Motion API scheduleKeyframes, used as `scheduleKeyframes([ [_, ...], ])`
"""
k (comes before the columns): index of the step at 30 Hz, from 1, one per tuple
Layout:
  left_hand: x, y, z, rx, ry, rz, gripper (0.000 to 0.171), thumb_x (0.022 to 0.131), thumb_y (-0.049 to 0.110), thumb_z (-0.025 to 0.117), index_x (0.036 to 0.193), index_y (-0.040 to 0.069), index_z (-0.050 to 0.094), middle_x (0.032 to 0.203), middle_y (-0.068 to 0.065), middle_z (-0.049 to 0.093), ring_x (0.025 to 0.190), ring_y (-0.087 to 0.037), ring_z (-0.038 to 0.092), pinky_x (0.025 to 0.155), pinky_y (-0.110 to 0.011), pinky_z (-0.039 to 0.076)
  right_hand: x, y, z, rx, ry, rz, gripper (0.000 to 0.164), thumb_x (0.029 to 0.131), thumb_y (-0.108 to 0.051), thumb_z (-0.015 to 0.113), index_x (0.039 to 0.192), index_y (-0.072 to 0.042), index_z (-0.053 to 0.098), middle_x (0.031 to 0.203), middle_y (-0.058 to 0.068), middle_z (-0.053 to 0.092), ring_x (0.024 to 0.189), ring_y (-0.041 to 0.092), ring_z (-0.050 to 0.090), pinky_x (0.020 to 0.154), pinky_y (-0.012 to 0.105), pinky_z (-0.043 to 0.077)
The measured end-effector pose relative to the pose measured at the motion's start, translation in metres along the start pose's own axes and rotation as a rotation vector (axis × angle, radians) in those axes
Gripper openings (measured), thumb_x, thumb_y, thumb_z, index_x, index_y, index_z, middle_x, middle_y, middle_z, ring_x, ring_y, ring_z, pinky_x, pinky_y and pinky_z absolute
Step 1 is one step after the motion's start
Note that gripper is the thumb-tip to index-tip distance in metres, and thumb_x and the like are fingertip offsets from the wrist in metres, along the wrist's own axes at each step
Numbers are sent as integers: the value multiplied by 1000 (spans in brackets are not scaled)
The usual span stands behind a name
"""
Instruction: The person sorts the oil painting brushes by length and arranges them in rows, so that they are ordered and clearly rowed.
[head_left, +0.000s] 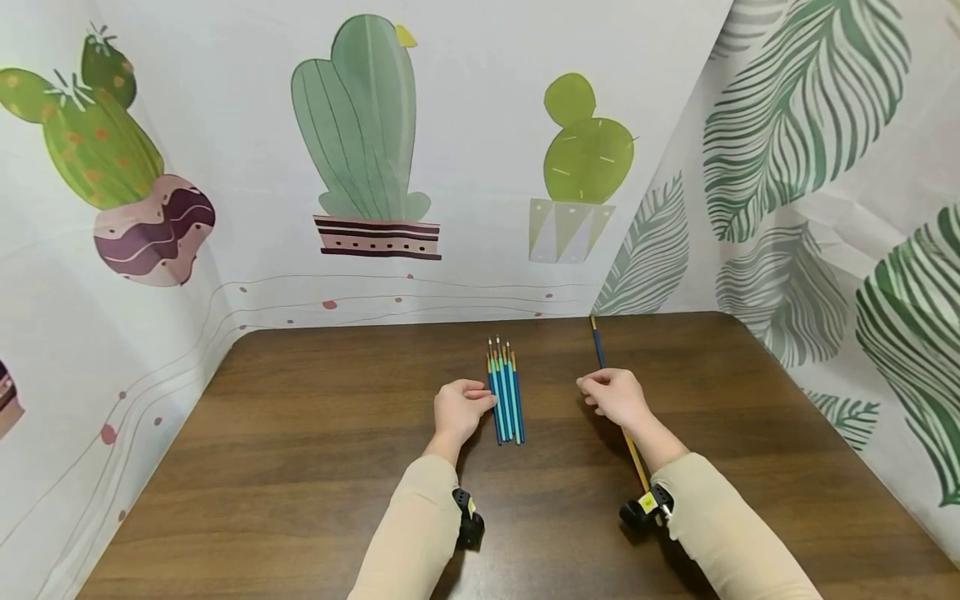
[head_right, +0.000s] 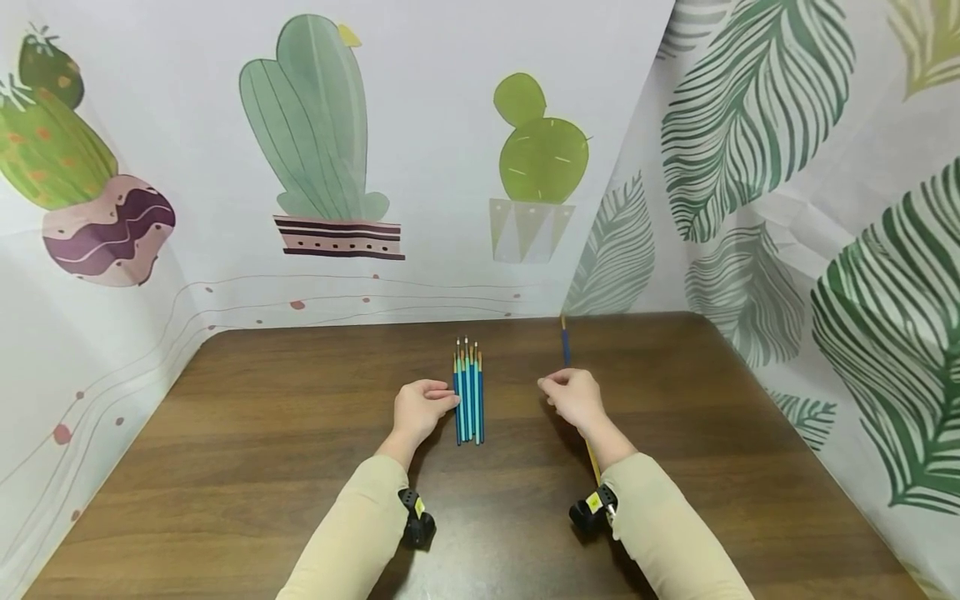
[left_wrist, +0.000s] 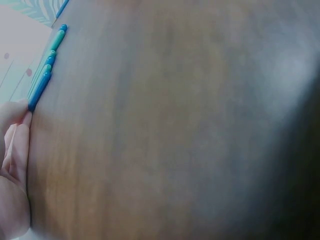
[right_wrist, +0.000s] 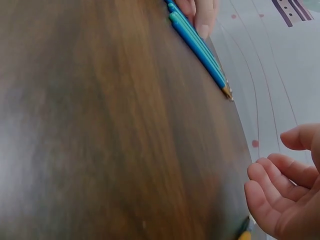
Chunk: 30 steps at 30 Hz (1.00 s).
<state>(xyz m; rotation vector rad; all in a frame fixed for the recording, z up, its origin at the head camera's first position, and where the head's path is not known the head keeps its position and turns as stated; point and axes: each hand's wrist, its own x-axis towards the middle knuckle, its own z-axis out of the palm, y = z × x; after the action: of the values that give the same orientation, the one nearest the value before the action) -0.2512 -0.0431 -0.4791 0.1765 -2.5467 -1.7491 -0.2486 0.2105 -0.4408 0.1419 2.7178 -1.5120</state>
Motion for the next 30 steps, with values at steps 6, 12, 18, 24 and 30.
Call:
scheduleKeyframes([
  [6,0,1,0,-4,-1,-4,28,79,15,76,102,3,69,91,-8,75,87,-18,71,84,-35,54,4,-3,9,69,-27,23,33,90,-20,59,107,8,64,97,20,69,75,15,67,63,29,56],
  [12,1,0,1,4,3,-9,27,78,16,77,101,4,69,91,-7,75,86,-18,71,84,-35,54,7,-8,16,112,-50,26,33,91,-18,57,110,9,63,103,25,68,78,17,69,66,29,57],
  [18,1,0,1,5,4,-1,27,78,15,77,101,3,69,90,-9,75,85,-18,71,82,-35,55,8,-12,23,142,-82,29,34,92,-17,55,113,9,61,109,27,65,83,20,69,69,30,57],
  [24,1,-1,0,1,5,1,27,77,14,77,101,2,69,90,-9,75,85,-18,71,80,-34,55,11,-13,33,175,-124,42,35,95,-17,51,118,9,59,116,27,63,91,24,68,75,33,57],
  [30,1,-1,1,-3,4,7,27,77,14,77,101,3,69,89,-9,75,84,-18,71,79,-33,55,12,-18,42,217,-148,59,37,95,-17,51,121,9,56,120,28,60,97,28,67,79,35,57],
])
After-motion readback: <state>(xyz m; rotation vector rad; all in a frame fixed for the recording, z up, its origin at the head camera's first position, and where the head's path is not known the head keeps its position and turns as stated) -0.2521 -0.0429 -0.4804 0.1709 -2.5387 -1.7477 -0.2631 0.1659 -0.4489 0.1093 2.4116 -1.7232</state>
